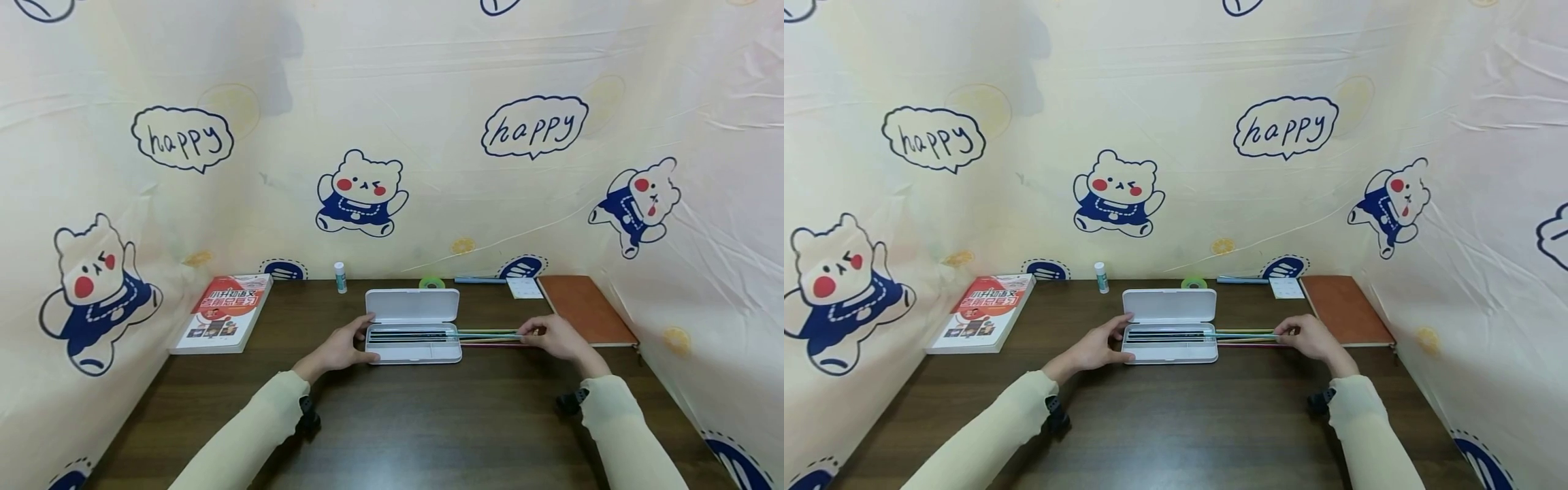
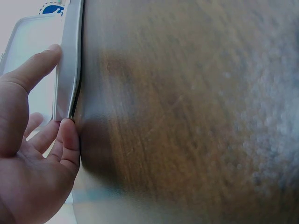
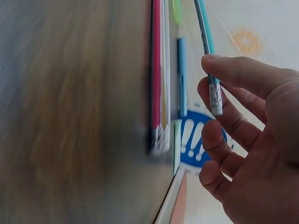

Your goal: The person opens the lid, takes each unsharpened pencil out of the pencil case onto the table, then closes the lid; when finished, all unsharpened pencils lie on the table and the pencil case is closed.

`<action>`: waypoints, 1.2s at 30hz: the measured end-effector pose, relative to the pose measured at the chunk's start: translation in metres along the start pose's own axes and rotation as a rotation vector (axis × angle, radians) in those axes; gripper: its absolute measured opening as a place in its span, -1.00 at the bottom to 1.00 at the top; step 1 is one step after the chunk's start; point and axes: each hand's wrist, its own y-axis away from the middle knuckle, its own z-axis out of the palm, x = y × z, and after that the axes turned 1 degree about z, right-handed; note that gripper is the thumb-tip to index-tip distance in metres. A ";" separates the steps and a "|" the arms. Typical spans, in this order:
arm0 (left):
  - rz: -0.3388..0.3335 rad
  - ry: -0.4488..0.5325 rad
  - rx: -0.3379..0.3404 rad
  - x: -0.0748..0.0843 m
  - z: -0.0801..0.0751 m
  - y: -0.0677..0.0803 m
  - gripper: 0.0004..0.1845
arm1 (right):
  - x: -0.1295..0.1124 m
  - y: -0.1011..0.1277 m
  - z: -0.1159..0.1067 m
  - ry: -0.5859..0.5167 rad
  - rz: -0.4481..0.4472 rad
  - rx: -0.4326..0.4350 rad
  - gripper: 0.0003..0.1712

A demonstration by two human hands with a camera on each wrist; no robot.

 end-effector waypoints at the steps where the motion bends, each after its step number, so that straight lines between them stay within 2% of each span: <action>1: -0.001 0.000 0.000 0.000 0.000 0.000 0.01 | 0.003 0.002 -0.001 0.003 0.001 -0.002 -0.91; 12: -0.011 -0.003 -0.013 0.001 -0.001 -0.001 -0.01 | 0.021 0.016 -0.002 0.026 -0.011 0.016 -0.96; 19: -0.028 0.001 -0.015 0.001 -0.001 -0.001 -0.03 | 0.025 0.017 0.004 0.032 0.040 0.015 -0.96; 24: -0.034 0.002 -0.014 0.001 -0.001 0.000 -0.03 | 0.028 0.014 0.010 0.054 0.035 0.043 -0.96; 36: -0.031 0.005 -0.013 0.001 -0.001 0.000 -0.03 | 0.022 0.010 0.011 0.059 0.062 0.038 -0.90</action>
